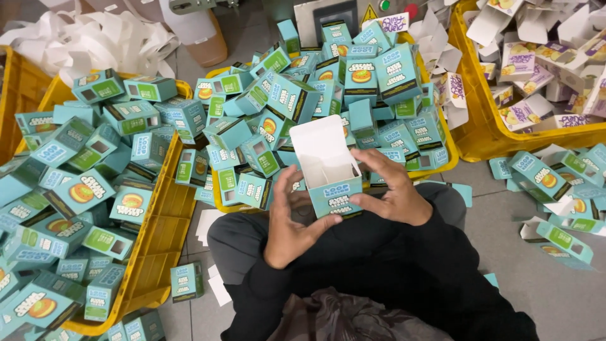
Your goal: Folding small cardboard product boxes from flat or partially assembled states into finished boxes.
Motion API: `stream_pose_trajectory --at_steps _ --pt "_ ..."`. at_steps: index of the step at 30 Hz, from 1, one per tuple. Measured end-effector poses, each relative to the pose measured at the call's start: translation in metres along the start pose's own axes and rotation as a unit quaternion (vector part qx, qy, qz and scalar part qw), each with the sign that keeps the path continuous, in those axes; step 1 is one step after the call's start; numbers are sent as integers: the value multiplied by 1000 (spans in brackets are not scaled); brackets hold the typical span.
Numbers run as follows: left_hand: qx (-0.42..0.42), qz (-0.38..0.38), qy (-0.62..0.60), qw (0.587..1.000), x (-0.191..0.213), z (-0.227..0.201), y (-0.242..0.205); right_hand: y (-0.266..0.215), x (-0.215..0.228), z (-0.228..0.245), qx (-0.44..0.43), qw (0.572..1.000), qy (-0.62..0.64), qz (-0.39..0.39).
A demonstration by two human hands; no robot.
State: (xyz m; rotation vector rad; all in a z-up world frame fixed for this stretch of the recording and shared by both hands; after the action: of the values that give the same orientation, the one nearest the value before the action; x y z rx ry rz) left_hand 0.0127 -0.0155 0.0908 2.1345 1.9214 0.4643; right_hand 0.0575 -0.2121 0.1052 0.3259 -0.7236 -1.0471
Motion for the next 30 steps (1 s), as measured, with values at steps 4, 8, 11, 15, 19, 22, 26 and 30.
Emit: stream_pose_trajectory --at_steps 4,8,11,15,19,22,26,30 --pt "4 32 48 998 5 -13 -3 8 -7 9 -7 999 10 30" --pt "-14 80 52 995 6 -17 -3 2 -13 1 -35 997 42 50" --pt "0 114 13 993 3 -9 -7 0 -16 -1 -38 996 68 52" --pt "21 132 -45 990 -1 -1 -9 -9 -21 -14 -43 993 101 35" --pt "24 90 -58 994 2 7 -7 3 -31 0 -37 994 101 15" --pt "-2 70 -27 997 4 -1 -3 0 -37 -4 -36 992 123 -8" --pt "-11 18 -8 1000 2 -5 -7 -2 -41 -2 -25 989 133 -52" --pt "-2 -55 48 997 1 -15 -11 -2 -44 -5 -33 979 170 -106"
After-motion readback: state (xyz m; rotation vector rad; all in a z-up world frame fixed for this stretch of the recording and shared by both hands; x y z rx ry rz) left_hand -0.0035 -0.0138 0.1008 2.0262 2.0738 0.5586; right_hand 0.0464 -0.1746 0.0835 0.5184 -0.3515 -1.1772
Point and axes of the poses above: each hand's wrist, its own y-axis towards the middle knuckle, its own x-axis out of the back of the hand, z = x × y, the point moved 7 cm from there along y, towards the middle knuckle, and after that the axes turned 4 degrees about z, right-handed, at the moved point
